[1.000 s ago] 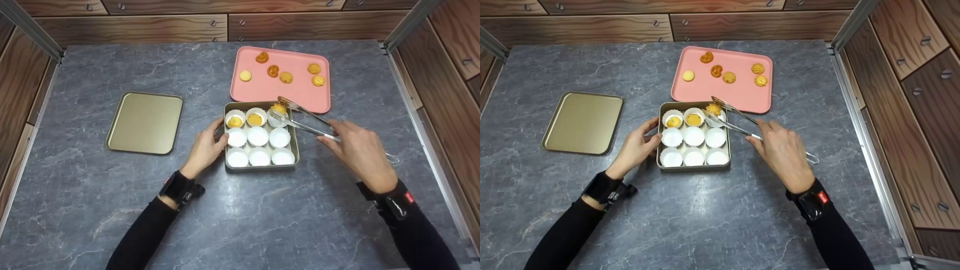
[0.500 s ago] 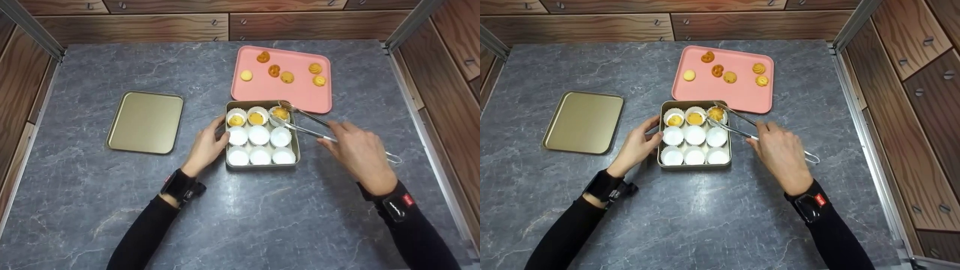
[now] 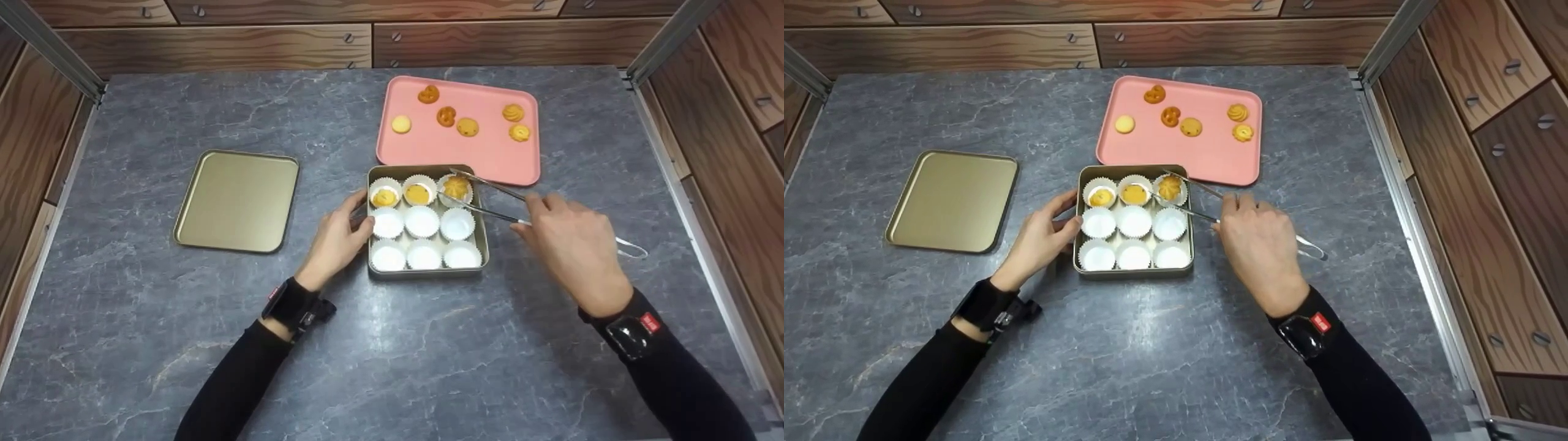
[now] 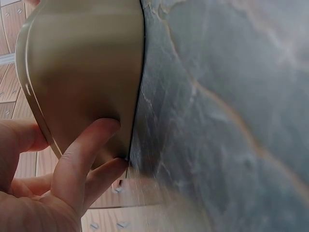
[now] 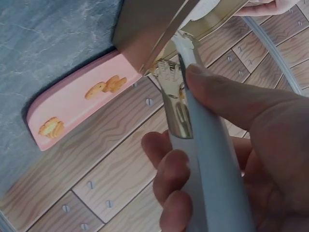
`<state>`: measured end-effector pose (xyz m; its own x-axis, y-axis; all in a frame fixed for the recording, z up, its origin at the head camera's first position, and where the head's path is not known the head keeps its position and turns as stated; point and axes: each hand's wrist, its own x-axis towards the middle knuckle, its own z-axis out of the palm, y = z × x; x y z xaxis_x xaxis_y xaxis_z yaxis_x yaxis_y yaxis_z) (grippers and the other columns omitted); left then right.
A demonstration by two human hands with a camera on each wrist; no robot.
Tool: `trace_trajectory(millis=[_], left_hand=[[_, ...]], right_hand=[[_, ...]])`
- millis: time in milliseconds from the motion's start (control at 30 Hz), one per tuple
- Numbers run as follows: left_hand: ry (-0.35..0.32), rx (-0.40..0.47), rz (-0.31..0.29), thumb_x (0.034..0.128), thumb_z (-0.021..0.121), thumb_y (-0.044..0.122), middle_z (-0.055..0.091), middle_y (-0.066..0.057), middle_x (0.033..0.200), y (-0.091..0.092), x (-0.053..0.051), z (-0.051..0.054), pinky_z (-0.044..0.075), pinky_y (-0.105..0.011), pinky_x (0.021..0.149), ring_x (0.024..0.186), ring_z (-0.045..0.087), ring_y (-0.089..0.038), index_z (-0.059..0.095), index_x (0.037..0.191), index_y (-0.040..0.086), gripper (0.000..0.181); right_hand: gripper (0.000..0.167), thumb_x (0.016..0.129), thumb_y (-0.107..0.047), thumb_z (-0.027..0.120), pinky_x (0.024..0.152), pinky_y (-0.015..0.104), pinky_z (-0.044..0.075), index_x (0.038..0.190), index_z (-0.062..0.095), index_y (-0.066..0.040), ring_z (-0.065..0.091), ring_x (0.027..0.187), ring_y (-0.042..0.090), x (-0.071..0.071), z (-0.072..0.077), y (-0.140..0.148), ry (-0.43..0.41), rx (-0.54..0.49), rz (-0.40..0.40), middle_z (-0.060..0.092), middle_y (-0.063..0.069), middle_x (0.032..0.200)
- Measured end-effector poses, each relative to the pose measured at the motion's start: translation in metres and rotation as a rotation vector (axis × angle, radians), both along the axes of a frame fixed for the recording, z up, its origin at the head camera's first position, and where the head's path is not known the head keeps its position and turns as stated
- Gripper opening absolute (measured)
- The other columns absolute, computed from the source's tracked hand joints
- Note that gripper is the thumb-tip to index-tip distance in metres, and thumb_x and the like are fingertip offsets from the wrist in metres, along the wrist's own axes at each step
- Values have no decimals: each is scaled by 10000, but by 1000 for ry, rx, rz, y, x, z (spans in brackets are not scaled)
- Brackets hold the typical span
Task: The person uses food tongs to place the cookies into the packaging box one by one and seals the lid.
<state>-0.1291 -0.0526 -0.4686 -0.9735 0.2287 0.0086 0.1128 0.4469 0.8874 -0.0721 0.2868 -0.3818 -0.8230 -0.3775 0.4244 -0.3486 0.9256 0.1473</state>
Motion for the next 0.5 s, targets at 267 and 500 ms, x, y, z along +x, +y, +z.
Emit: trace_trajectory(millis=[267, 500], left_hand=[[-10, 14, -8, 999, 631, 90, 504, -213, 1523, 0, 1, 1, 517, -381, 1060, 1293, 604, -339, 451, 1531, 4, 569], [-7, 11, -7, 1001, 626, 97, 512, -207, 1520, 0, 0, 0, 501, -380, 1080, 1298, 601, -335, 454, 1533, 8, 566]], right_hand=[[532, 752, -294, 940, 366, 482, 463, 1023, 651, 61, 537, 498, 335, -3, 0, -5, 2, 6, -18, 599, 175, 744], [519, 765, -284, 932, 368, 477, 455, 1043, 650, 53, 540, 510, 335, -4, 0, -3, -34, -23, -13, 579, 154, 739]])
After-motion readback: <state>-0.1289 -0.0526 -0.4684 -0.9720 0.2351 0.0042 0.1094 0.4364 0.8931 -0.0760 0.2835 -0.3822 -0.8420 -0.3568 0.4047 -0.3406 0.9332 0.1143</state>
